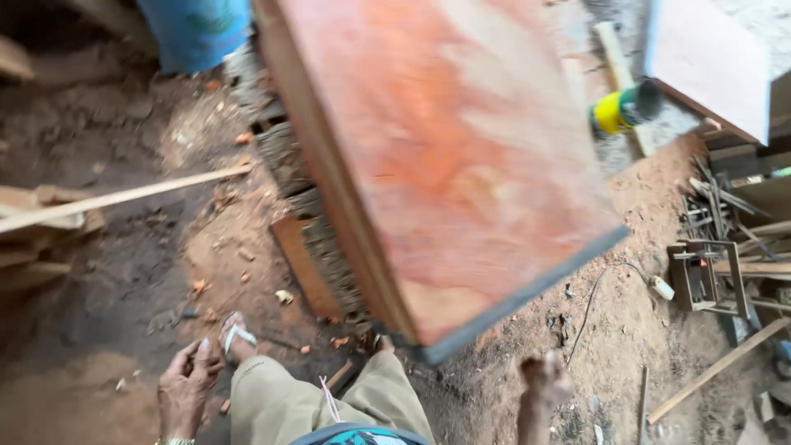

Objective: Marking lines on wooden panels using a try square and a pen to prepare for cutting or assembly.

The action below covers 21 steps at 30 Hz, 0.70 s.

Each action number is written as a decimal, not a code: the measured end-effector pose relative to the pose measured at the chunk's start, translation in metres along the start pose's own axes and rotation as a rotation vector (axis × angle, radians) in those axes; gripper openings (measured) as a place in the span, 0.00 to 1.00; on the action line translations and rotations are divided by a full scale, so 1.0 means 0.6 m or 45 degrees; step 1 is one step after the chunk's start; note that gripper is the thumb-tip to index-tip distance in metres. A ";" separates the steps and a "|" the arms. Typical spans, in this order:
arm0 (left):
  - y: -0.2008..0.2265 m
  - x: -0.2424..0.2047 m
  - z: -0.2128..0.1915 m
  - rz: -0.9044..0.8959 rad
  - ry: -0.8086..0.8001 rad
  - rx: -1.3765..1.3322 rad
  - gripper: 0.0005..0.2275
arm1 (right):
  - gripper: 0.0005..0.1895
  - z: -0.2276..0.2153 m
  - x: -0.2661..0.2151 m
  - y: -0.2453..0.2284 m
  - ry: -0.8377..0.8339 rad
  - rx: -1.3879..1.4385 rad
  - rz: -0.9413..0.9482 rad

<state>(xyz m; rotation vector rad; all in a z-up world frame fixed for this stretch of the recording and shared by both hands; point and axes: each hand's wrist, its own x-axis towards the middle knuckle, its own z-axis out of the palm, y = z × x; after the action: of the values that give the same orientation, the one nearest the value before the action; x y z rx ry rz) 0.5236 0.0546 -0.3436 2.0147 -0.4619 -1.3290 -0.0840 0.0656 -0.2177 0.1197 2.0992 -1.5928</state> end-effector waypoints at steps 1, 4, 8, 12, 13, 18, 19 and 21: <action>0.036 -0.035 0.041 0.125 -0.013 -0.054 0.26 | 0.05 0.017 0.011 -0.081 0.043 -0.153 -0.324; 0.157 -0.162 0.184 0.379 -0.017 0.008 0.27 | 0.08 0.066 0.083 -0.257 -0.025 -0.257 -0.709; 0.283 -0.382 0.333 0.734 0.028 0.300 0.31 | 0.08 0.125 0.225 -0.369 -0.308 -0.473 -1.195; 0.274 -0.419 0.425 0.997 0.216 0.451 0.30 | 0.11 0.231 0.341 -0.372 -0.419 -0.570 -1.011; 0.266 -0.418 0.431 1.036 0.267 0.437 0.28 | 0.12 0.243 0.353 -0.362 -0.464 -0.572 -1.011; 0.229 -0.384 0.460 1.209 0.438 0.343 0.23 | 0.15 0.317 0.414 -0.310 -0.608 -0.575 -1.038; 0.217 -0.378 0.459 1.202 0.428 0.233 0.21 | 0.16 0.319 0.432 -0.284 -0.664 -0.573 -1.119; 0.188 -0.349 0.462 1.211 0.393 0.099 0.20 | 0.16 0.325 0.442 -0.271 -0.688 -0.563 -1.221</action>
<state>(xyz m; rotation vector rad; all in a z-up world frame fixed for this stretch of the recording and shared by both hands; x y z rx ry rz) 0.1927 0.0093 -0.1960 1.6383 -1.1414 -0.4143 -0.3088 -0.2244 -0.2280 -1.4748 2.0637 -1.2891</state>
